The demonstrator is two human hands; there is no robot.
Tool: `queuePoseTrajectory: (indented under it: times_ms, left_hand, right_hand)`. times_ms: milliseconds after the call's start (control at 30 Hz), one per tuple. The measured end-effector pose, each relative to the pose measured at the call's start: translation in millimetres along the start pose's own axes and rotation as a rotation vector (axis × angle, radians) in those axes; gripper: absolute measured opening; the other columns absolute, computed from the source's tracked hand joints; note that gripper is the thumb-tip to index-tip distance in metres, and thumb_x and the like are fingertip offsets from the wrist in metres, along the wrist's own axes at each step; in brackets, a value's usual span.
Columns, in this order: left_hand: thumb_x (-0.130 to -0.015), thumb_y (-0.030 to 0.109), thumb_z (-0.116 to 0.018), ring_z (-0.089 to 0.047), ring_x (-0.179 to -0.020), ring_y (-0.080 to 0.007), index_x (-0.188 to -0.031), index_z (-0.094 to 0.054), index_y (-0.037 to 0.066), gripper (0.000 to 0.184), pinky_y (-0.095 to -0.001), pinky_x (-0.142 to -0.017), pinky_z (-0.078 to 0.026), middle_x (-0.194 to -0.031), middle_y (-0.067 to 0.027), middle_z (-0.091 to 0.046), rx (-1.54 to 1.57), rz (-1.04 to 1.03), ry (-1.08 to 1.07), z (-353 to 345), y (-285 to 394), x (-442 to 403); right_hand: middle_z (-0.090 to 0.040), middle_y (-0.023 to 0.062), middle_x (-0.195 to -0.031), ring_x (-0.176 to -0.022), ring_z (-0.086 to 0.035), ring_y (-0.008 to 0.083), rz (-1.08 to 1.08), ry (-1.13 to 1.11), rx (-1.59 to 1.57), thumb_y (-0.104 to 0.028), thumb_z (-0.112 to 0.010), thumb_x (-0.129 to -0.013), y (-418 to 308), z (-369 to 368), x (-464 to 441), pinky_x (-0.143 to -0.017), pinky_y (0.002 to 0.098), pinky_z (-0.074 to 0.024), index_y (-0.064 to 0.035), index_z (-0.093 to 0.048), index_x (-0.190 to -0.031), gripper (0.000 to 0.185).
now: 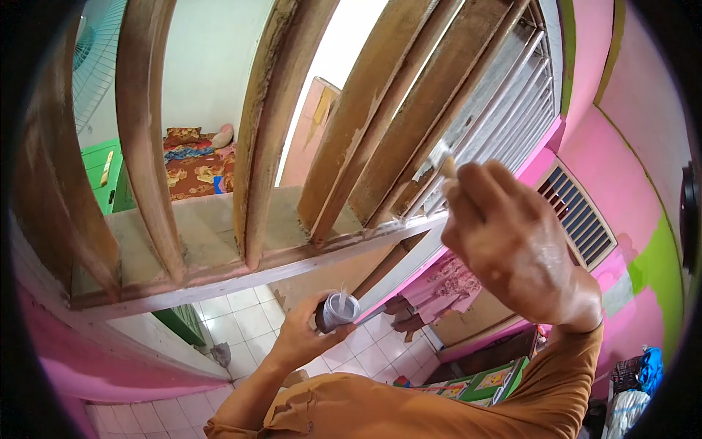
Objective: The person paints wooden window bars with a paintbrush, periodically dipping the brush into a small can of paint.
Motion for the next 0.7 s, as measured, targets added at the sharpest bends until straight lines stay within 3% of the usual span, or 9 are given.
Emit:
queuePoseTrajectory:
  times_ms: [67, 200, 267, 400, 467, 533, 567, 667, 700]
  left_hand:
    - [-0.079, 0.030, -0.090, -0.066, -0.111, -0.0268, -0.131, -0.062, 0.003, 0.065, -0.0372, -0.097, -0.052, -0.119, -0.0143, -0.069, 0.031, 0.004, 0.010, -1.0, -1.4, -0.2]
    - [-0.079, 0.030, -0.090, -0.066, -0.110, -0.0273, -0.130, -0.062, 0.002, 0.065, -0.0373, -0.097, -0.052, -0.119, -0.0143, -0.069, 0.012, -0.018, 0.011, -1.1, -0.8, 0.1]
    - [-0.079, 0.031, -0.090, -0.067, -0.110, -0.0273, -0.130, -0.062, 0.002, 0.065, -0.0372, -0.098, -0.052, -0.119, -0.0142, -0.069, 0.007, -0.041, 0.018, -2.3, -0.5, -0.4]
    - [-0.079, 0.032, -0.089, -0.066, -0.110, -0.0273, -0.130, -0.062, 0.002, 0.065, -0.0371, -0.098, -0.051, -0.119, -0.0141, -0.069, -0.003, 0.010, -0.023, 0.4, 4.2, -0.6]
    - [-0.080, 0.019, -0.088, -0.065, -0.109, -0.0179, -0.128, -0.063, 0.002, 0.057, -0.0309, -0.097, -0.050, -0.116, -0.0093, -0.069, -0.017, -0.012, -0.002, -0.3, 3.7, -0.7]
    - [-0.080, 0.019, -0.089, -0.065, -0.109, -0.0180, -0.128, -0.062, 0.002, 0.058, -0.0310, -0.096, -0.050, -0.116, -0.0095, -0.069, -0.025, -0.012, 0.003, -0.2, 7.7, -0.8]
    - [-0.080, 0.019, -0.089, -0.066, -0.108, -0.0181, -0.128, -0.062, 0.001, 0.058, -0.0310, -0.096, -0.050, -0.115, -0.0096, -0.069, -0.033, -0.011, 0.011, 0.1, 9.0, -0.1]
    - [-0.079, 0.020, -0.089, -0.066, -0.108, -0.0185, -0.128, -0.061, 0.001, 0.059, -0.0309, -0.095, -0.051, -0.115, -0.0101, -0.069, -0.042, -0.006, -0.002, 0.2, 6.0, 0.0]
    - [-0.079, 0.020, -0.089, -0.066, -0.108, -0.0185, -0.128, -0.061, 0.001, 0.059, -0.0309, -0.095, -0.051, -0.115, -0.0101, -0.069, -0.042, -0.005, -0.005, -0.5, 6.1, -0.4]
  right_hand:
    - [-0.052, 0.0106, -0.092, -0.089, -0.057, 0.0219, 0.014, -0.015, 0.050, -0.008, -0.067, -0.073, 2.0, 2.5, 1.2, -0.069, 0.0316, -0.0566, 0.0065, -0.065, -0.085, 0.018]
    - [-0.050, 0.0102, -0.091, -0.088, -0.056, 0.0217, 0.163, -0.150, -0.002, -0.008, -0.066, -0.071, -6.8, -9.9, 4.8, -0.068, 0.0311, -0.0555, 0.0060, -0.065, -0.086, 0.021]
    - [-0.051, 0.0098, -0.090, -0.086, -0.056, 0.0218, 0.063, -0.083, 0.036, -0.009, -0.066, -0.069, -3.3, -9.8, 7.3, -0.068, 0.0302, -0.0550, 0.0060, -0.065, -0.086, 0.023]
    - [-0.051, 0.0091, -0.090, -0.085, -0.055, 0.0211, 0.076, -0.011, 0.101, -0.013, -0.065, -0.066, -2.1, -13.9, 13.2, -0.068, 0.0287, -0.0531, 0.0056, -0.065, -0.084, 0.025]
    - [-0.050, 0.0084, -0.090, -0.084, -0.054, 0.0197, 0.175, -0.013, 0.082, -0.015, -0.065, -0.064, -4.0, -19.8, 15.0, -0.068, 0.0269, -0.0517, 0.0042, -0.065, -0.081, 0.026]
    - [-0.050, 0.0082, -0.089, -0.084, -0.053, 0.0188, 0.214, -0.052, 0.085, -0.016, -0.065, -0.062, -4.6, -21.5, 16.1, -0.068, 0.0252, -0.0506, 0.0033, -0.065, -0.080, 0.026]
    - [-0.053, 0.0082, -0.092, -0.083, -0.055, 0.0185, 0.106, -0.113, 0.027, -0.008, -0.074, -0.072, -4.7, -12.0, 14.6, -0.061, 0.0307, -0.0523, 0.0075, -0.067, -0.090, 0.025]
    - [-0.052, 0.0091, -0.092, -0.083, -0.055, 0.0188, 0.013, 0.046, 0.029, -0.011, -0.073, -0.070, -1.2, -3.4, 7.6, -0.064, 0.0302, -0.0529, 0.0086, -0.067, -0.090, 0.029]
    - [-0.051, 0.0076, -0.091, -0.083, -0.055, 0.0180, 0.050, -0.002, 0.075, -0.009, -0.071, -0.069, -1.9, -12.9, 13.4, -0.064, 0.0299, -0.0528, 0.0083, -0.068, -0.097, 0.033]
Point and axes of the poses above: each hand's wrist, its own x-axis away from the middle knuckle, its own z-axis out of the back of the hand, y = z × x, the point moved 1 cm from there along -x, towards the middle knuckle
